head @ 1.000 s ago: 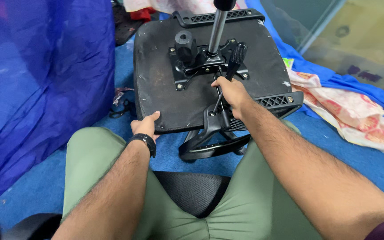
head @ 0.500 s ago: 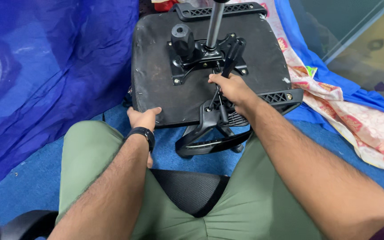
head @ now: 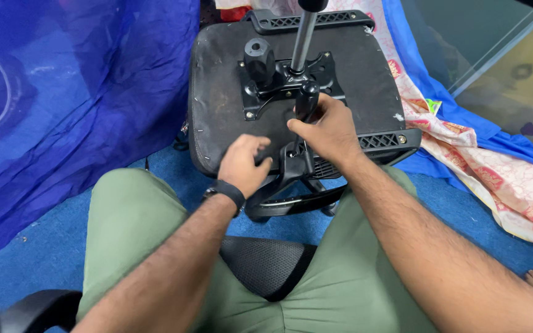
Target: The person uses a screwdriver to tighten screws on the underside of an office chair base, securing the seat plate to the central column. They rotate the chair to access different screw locations and continue tightening until the assembly appears complete.
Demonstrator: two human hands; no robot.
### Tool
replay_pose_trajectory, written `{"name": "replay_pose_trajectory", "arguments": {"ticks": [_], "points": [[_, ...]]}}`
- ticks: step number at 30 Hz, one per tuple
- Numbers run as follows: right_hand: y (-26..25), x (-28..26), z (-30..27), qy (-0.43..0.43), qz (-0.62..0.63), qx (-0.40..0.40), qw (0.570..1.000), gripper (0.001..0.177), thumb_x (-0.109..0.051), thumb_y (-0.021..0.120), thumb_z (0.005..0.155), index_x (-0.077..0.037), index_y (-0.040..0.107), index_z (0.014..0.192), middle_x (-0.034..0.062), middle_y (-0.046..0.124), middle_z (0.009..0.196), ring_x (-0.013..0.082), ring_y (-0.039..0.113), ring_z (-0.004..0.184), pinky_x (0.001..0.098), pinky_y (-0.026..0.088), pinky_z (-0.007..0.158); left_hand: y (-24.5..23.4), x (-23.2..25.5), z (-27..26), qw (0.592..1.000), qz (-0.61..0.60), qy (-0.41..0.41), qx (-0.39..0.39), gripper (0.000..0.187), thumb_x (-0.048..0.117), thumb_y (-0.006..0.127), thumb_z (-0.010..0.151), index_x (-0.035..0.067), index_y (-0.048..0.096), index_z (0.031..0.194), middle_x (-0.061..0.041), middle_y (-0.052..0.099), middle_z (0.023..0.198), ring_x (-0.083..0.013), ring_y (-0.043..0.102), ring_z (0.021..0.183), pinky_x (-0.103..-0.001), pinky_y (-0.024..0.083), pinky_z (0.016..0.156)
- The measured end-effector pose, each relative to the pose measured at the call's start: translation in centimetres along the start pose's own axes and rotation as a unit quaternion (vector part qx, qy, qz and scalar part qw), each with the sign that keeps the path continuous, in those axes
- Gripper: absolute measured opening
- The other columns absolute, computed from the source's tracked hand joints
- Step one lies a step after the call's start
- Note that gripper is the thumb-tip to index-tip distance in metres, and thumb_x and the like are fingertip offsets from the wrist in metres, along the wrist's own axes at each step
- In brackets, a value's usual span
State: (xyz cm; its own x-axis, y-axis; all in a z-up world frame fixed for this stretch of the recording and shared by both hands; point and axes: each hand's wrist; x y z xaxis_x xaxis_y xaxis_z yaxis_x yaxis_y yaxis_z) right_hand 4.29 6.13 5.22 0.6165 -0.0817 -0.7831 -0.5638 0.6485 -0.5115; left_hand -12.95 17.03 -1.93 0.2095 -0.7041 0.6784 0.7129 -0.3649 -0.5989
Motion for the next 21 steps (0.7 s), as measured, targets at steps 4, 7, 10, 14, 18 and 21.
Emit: {"name": "replay_pose_trajectory", "arguments": {"ticks": [4,7,10,14,18,21], "points": [[-1.1,-1.4,-0.6,-0.074,0.029,0.013,0.997,0.053,-0.013,0.082,0.082,-0.009,0.056,0.128,0.0039,0.074,0.099,0.012,0.075,0.089,0.0297,0.06,0.077,1.0,2.3,-1.0,0.95,-0.063,-0.281,-0.118,0.024,0.028,0.074,0.085,0.007,0.077,0.094,-0.009,0.077,0.082,-0.0186,0.072,0.071,-0.032,0.058,0.072],[-1.6,-2.4,-1.3,-0.11,0.017,0.019,0.994,0.073,-0.009,0.083,0.081,-0.013,0.045,0.144,0.0083,0.067,0.117,0.014,0.072,0.09,0.0286,0.061,0.078,1.4,2.3,-1.9,0.9,-0.091,-0.392,-0.165,0.035,0.04,0.071,0.089,0.006,0.078,0.085,-0.007,0.079,0.077,-0.0142,0.072,0.066,-0.029,0.057,0.07],[-2.0,-2.9,-1.3,-0.128,-0.01,0.019,0.992,0.065,-0.011,0.086,0.08,-0.012,0.051,0.135,0.008,0.065,0.128,0.0132,0.073,0.093,0.0273,0.063,0.078,2.0,0.8,-2.3,0.873,-0.115,-0.452,-0.145,0.042,0.046,0.075,0.087,0.004,0.078,0.084,-0.008,0.078,0.078,-0.0149,0.071,0.067,-0.03,0.056,0.07],[-2.7,-2.8,-1.1,-0.168,0.015,0.006,0.986,0.052,-0.005,0.08,0.09,-0.007,0.056,0.136,0.0093,0.067,0.131,0.0144,0.072,0.102,0.0273,0.061,0.083,3.8,-1.6,-2.5,0.822,-0.213,-0.518,-0.101,0.051,0.05,0.079,0.085,0.0,0.08,0.096,-0.007,0.072,0.088,-0.0169,0.059,0.068,-0.037,0.045,0.064],[-3.3,-2.3,-0.5,-0.194,0.085,-0.021,0.977,0.041,0.001,0.07,0.099,-0.003,0.059,0.139,0.0083,0.07,0.132,0.0137,0.07,0.116,0.0281,0.06,0.099,5.4,-3.0,-2.6,0.673,-0.393,-0.626,0.007,0.059,0.04,0.086,0.081,0.009,0.062,0.125,-0.005,0.068,0.107,-0.0139,0.059,0.077,-0.037,0.046,0.072],[-3.5,-1.8,-0.4,-0.187,0.108,-0.032,0.976,0.036,0.002,0.071,0.099,-0.002,0.061,0.134,0.008,0.071,0.129,0.013,0.07,0.114,0.0285,0.06,0.099,5.7,-3.8,-2.8,0.621,-0.502,-0.601,0.036,0.053,0.031,0.086,0.081,0.006,0.061,0.12,-0.005,0.064,0.102,-0.0115,0.061,0.075,-0.031,0.045,0.069]]}}
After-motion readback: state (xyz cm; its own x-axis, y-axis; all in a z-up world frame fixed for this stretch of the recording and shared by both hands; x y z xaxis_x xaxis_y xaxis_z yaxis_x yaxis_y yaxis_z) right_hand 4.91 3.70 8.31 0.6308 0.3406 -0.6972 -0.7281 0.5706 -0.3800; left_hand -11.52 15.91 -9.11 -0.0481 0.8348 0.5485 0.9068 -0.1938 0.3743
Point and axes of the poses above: each hand's wrist, its own z-axis towards the middle knuckle, its own y-axis out of the palm, x = y × z
